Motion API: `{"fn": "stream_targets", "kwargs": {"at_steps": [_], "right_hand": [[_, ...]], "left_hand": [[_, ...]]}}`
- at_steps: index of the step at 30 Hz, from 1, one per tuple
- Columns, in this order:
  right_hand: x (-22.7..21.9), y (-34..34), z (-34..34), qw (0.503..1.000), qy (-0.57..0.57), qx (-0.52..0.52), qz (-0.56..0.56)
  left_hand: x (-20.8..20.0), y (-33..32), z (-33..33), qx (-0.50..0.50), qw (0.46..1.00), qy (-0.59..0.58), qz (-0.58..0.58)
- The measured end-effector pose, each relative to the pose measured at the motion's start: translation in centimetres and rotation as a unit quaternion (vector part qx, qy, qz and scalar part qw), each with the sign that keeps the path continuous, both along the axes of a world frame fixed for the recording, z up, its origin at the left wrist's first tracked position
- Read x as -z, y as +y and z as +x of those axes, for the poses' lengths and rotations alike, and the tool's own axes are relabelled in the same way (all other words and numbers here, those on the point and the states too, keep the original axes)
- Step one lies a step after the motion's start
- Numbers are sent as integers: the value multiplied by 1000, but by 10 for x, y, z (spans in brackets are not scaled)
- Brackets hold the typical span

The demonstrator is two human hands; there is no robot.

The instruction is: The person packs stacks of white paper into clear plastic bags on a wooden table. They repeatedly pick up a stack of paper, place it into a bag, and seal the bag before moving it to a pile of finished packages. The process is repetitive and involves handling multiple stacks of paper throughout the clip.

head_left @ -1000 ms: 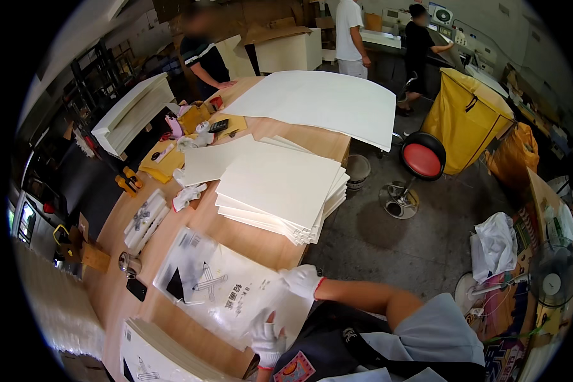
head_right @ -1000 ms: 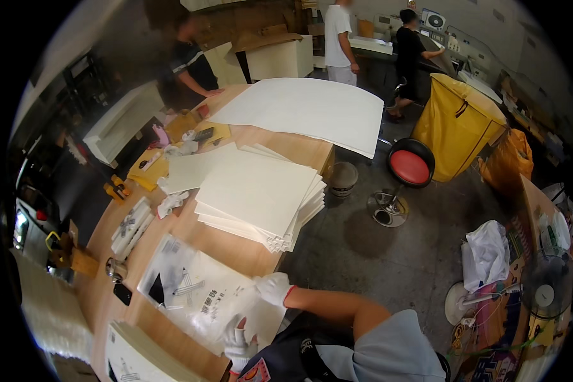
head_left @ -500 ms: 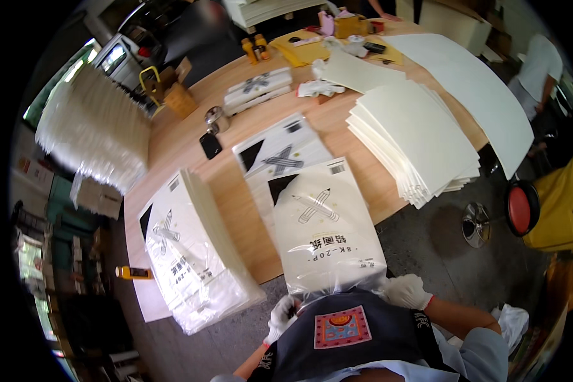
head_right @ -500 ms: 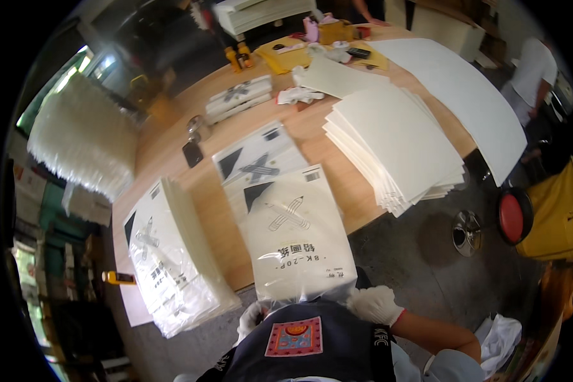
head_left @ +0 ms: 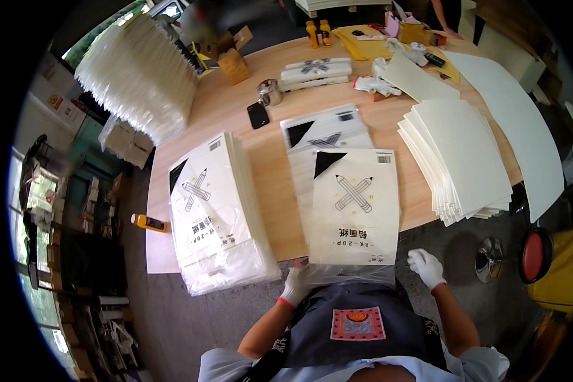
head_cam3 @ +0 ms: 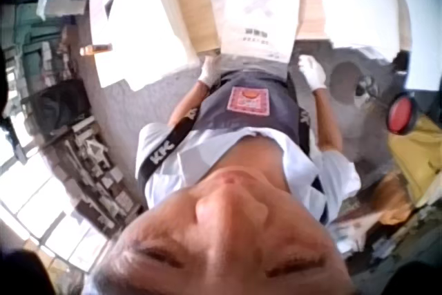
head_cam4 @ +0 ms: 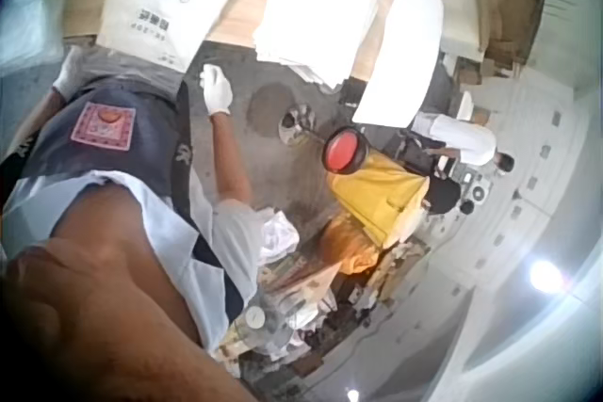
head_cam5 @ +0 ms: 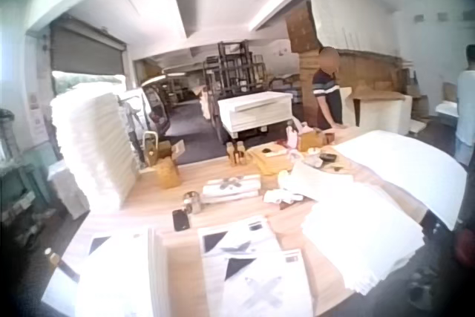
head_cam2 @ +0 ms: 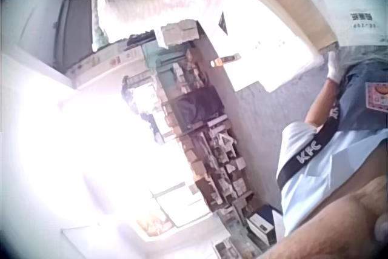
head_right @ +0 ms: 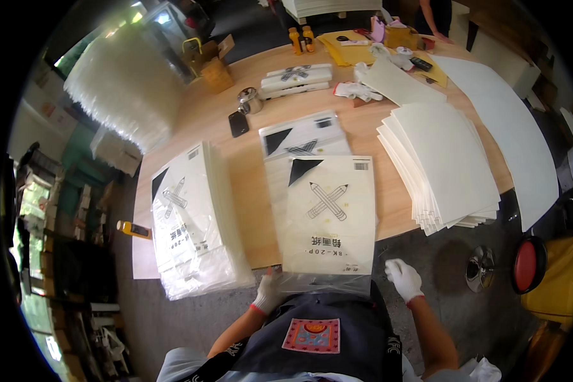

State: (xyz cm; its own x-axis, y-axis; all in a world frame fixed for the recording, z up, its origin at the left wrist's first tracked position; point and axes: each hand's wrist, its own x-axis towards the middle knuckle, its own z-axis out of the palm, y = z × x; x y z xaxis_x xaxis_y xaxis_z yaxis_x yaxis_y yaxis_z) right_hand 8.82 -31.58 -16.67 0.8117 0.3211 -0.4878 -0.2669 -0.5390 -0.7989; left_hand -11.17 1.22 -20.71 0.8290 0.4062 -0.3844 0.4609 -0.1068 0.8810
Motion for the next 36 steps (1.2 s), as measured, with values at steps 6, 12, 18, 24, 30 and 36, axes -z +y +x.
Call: {"fn": "stream_targets", "kwargs": {"at_steps": [6, 12, 18, 24, 30, 36], "right_hand": [[63, 62, -20, 937, 212, -1, 279], [-50, 216, -20, 902, 278, -285, 167], [-92, 368, -52, 873, 236, -301, 301], [-86, 383, -81, 896, 251, -215, 296], [-55, 284, -100, 815, 392, -332, 269], [-17, 159, -44, 934, 245, -184, 185]], "left_hand": [[-115, -14, 42, -92, 993, -78, 17], [-207, 43, -32, -144, 859, -306, 383], [-217, 173, -104, -414, 800, -405, 157], [-106, 203, -153, -418, 889, -103, 155], [-8, 124, -112, -656, 676, -293, -163], [9, 11, -13, 57, 990, -99, 88]]}}
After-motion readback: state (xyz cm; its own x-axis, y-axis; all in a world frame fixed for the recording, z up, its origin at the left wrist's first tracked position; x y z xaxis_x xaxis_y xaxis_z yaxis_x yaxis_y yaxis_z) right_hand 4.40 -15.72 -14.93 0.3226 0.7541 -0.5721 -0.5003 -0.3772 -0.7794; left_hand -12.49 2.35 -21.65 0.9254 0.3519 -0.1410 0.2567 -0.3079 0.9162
